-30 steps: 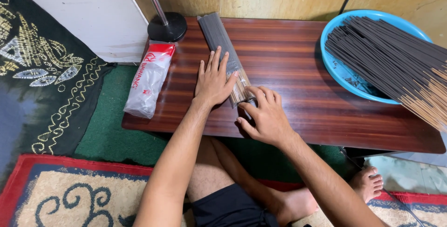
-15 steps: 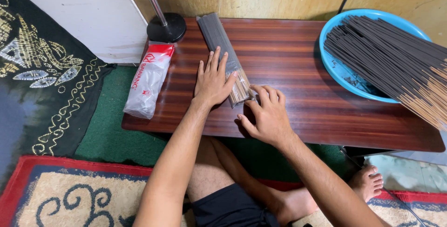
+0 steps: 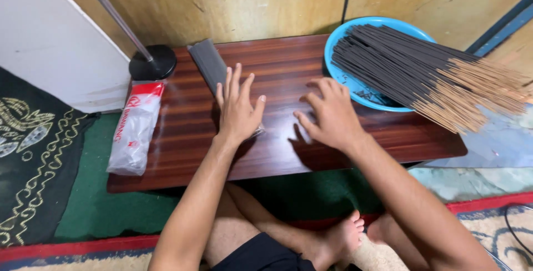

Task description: Wrapping a bundle of incense sticks with a thin string to secure them for packaging.

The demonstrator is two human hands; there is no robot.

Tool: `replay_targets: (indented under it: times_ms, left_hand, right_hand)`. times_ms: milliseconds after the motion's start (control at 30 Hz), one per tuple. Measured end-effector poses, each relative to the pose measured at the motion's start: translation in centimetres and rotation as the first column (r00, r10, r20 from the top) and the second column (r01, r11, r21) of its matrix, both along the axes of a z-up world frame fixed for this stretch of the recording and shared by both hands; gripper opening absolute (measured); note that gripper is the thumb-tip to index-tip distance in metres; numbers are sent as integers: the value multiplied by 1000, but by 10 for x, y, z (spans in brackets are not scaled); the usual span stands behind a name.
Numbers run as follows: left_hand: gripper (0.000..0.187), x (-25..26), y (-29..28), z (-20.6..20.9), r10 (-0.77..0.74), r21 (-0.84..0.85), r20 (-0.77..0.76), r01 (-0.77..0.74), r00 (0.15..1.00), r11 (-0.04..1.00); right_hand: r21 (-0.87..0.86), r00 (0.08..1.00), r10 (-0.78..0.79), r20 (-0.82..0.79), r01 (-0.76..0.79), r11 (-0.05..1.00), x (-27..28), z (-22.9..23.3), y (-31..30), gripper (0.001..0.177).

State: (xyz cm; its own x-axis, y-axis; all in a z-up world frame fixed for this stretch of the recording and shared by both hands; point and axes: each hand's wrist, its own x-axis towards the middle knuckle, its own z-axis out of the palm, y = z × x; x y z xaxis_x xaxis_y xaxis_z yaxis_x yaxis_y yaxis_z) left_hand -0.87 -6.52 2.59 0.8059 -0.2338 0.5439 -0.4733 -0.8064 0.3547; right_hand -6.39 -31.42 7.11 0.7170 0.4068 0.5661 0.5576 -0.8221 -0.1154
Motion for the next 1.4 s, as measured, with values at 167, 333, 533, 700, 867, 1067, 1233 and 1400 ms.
replay_targets:
  times_ms: [167,333,533,700,867,1067,1233,1400]
  left_hand:
    - [43,-12,-92,13,-293,-116,131,308,947,944]
    - [31,-21,-150,-3,-422,-177,164,447,892,877]
    - [19,-30,-160,-10,-435,-153,150,456,888,877]
    - [14,-31,-156,-14,-440,-124,115,452,891,883]
    - [12,-39,-154,-2,-465,-133,140,482,874,866]
    - [12,-37,-154,-5,-446,-128,123,460,887,879]
    - [12,-38,-153,-6,-446,-114,143,463,883,879]
    - [8,-35,-153,-8,-460,-110,181,482,870,869]
  right_hand:
    - [-271,946,-293,-139,249,930,30,16,-112,27]
    - [-496,821,-537,-195,389,776,34,16,-192,22]
    - [-428,778,-585,-229,459,778,35,-6,-202,24]
    - [-436,852,-516,-88,432,789,42,-12,-201,17]
    - [-435,850,-524,46,490,756,41,-28,-199,22]
    - [-460,838,-541,78,511,726,38,-26,-192,21]
    - [-435,824,-563,60,530,728,33,-18,-185,24]
    - [-300,830,-550,-97,502,811,23,14,-175,29]
